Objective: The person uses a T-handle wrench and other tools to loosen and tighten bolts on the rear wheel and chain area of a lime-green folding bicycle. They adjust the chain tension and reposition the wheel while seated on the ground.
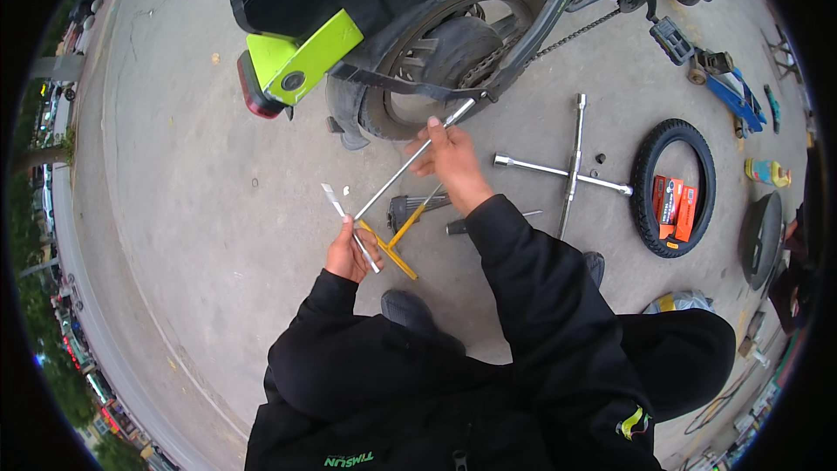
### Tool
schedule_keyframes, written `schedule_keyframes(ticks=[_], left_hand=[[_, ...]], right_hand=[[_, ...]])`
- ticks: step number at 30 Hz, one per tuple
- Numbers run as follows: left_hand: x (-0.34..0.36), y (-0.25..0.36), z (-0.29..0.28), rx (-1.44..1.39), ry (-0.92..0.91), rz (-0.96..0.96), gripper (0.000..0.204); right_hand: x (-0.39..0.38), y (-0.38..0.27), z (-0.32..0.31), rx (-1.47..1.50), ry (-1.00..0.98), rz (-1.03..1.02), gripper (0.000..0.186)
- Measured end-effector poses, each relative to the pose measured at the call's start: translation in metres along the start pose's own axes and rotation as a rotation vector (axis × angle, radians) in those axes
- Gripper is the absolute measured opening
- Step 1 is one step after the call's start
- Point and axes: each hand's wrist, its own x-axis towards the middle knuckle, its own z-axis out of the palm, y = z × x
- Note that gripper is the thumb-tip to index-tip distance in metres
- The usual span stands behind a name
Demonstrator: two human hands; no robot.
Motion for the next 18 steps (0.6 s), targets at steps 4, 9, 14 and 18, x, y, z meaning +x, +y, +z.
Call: schedule_keyframes(ticks=[4, 9, 14, 18], left_hand=[[-0.016, 0.009, -0.006, 0.125, -0.031, 0.089, 0.052], [-0.03, 0.016, -0.009, 1.345, 0.257, 0.973, 0.055], [-0.021, 0.027, -0.024, 0.858, 0.066, 0.536, 0.042], [-0.019, 0.022, -0.023, 0.105, 0.098, -0.011, 0.055]], right_hand=[[0.0, 0.0, -0.001, -0.017, 0.027, 0.022, 0.051], [-0.003, -0.004, 0.002, 0.016, 0.029, 0.01, 0.052], [-0.003, -0.007, 0.003, 0.057, 0.017, -0.008, 0.05], [0.001, -0.007, 0.006, 0.091, 0.064, -0.024, 0.048]])
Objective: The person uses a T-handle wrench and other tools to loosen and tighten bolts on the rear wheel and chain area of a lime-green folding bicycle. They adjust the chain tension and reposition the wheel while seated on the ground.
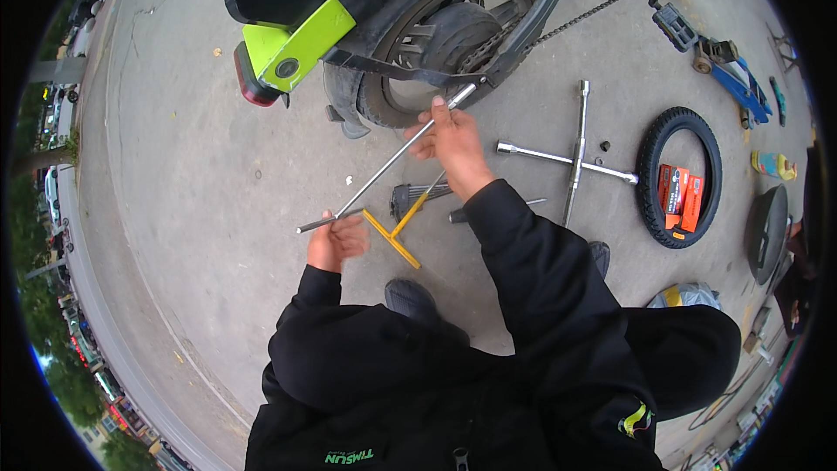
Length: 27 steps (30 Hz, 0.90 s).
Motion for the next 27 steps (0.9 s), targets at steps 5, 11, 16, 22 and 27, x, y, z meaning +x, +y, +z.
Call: schedule_keyframes(ticks=[5, 11, 16, 22, 27], left_hand=[[-0.007, -0.005, -0.003, 0.633, 0.218, 0.578, 0.056], [0.007, -0.001, -0.002, -0.604, -0.683, -0.065, 0.049], [-0.021, 0.0, 0.018, 0.768, 0.308, 0.967, 0.043], [-0.036, 0.012, 0.018, 0.763, -0.129, 0.815, 0.053], [-0.009, -0.006, 0.015, 0.095, 0.048, 0.193, 0.066]], right_hand=[[-0.002, 0.0, -0.002, -0.051, -0.022, 0.026, 0.048], [-0.002, -0.006, -0.003, -0.044, 0.016, 0.021, 0.046], [-0.006, -0.005, -0.003, -0.067, 0.029, 0.014, 0.046], [-0.007, -0.006, -0.001, -0.075, 0.066, 0.006, 0.048], [-0.011, -0.003, 0.001, -0.08, 0.065, -0.034, 0.045]])
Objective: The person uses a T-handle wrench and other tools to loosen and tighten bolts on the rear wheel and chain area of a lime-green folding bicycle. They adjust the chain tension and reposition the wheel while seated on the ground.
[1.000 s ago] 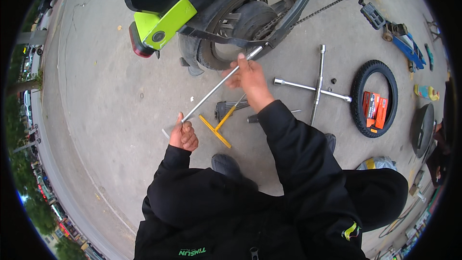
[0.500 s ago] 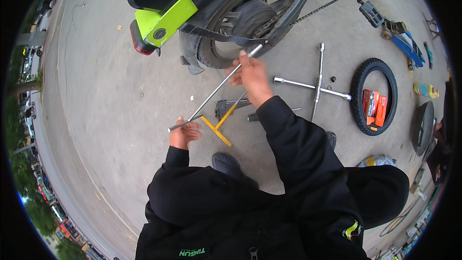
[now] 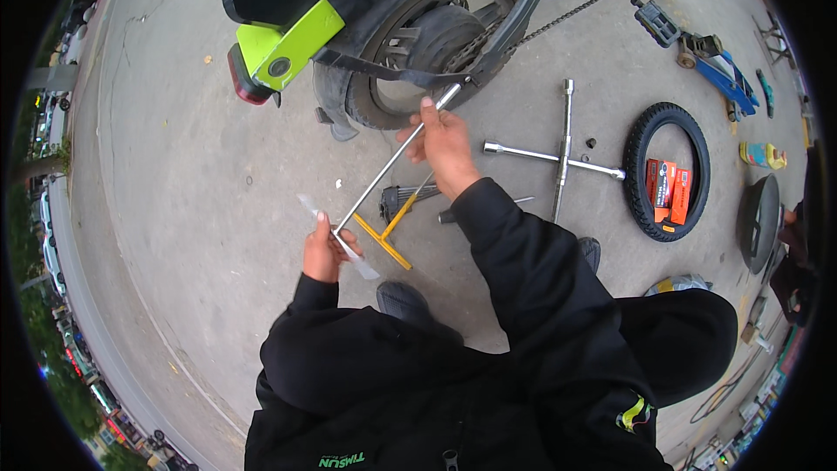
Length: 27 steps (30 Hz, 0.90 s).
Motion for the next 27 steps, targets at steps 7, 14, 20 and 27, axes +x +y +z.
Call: schedule_keyframes(ticks=[7, 14, 20, 27], left_hand=[[0.006, -0.001, -0.009, 0.113, 0.049, -0.168, 0.064], [-0.014, -0.005, 0.009, 0.196, 0.012, 0.247, 0.051], [-0.012, 0.002, -0.008, 0.226, 0.027, 0.12, 0.053], [-0.019, 0.006, -0.004, 0.435, 0.016, 0.346, 0.063]], right_hand=[[-0.011, 0.017, -0.003, 0.012, -0.269, 0.139, 0.042], [-0.011, 0.024, 0.0, 0.002, -0.215, 0.058, 0.045], [-0.01, 0.02, 0.004, 0.004, -0.131, 0.074, 0.045], [-0.014, 0.018, 0.003, -0.006, -0.099, 0.093, 0.046]])
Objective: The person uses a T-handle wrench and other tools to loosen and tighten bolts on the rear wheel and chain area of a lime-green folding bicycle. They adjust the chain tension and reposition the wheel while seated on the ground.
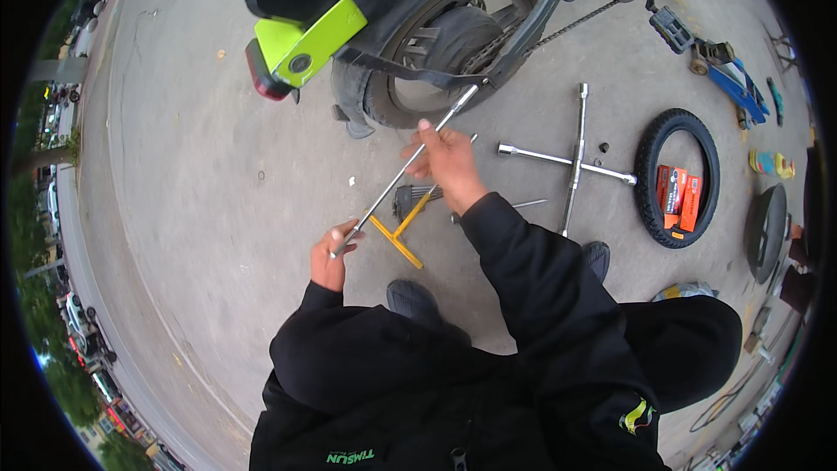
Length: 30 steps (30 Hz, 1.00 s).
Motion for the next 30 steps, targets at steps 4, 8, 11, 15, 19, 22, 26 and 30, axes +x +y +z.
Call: schedule_keyframes(ticks=[4, 8, 11, 15, 19, 22, 26, 30], left_hand=[[0.006, 0.018, -0.005, -0.135, -0.263, 0.038, 0.065], [-0.006, 0.02, 0.005, 0.214, -0.083, 0.326, 0.044], [-0.007, 0.004, 0.011, 0.322, -0.014, 0.393, 0.036], [0.017, -0.02, 0.004, -0.727, -0.205, -0.235, 0.043], [0.012, -0.028, -0.003, -0.897, -0.282, -0.587, 0.054], [0.0, -0.028, 0.001, -0.199, 0.077, -0.229, 0.055], [0.007, -0.027, -0.002, -0.087, 0.06, 0.073, 0.05], [0.016, -0.02, -0.005, -0.62, -0.09, -0.456, 0.051]], right_hand=[[0.0, 0.0, 0.0, -0.025, 0.017, -0.016, 0.046], [-0.001, 0.0, 0.001, -0.032, 0.052, -0.009, 0.046], [-0.001, 0.001, 0.003, 0.033, 0.022, -0.021, 0.047], [0.003, -0.001, 0.003, 0.012, 0.016, -0.039, 0.048], [0.007, -0.005, 0.001, 0.034, -0.013, -0.044, 0.049], [0.007, -0.005, 0.001, 0.014, 0.014, -0.028, 0.048], [0.007, -0.005, 0.003, 0.001, 0.06, -0.023, 0.047], [0.009, -0.007, 0.004, 0.042, 0.068, -0.048, 0.045]])
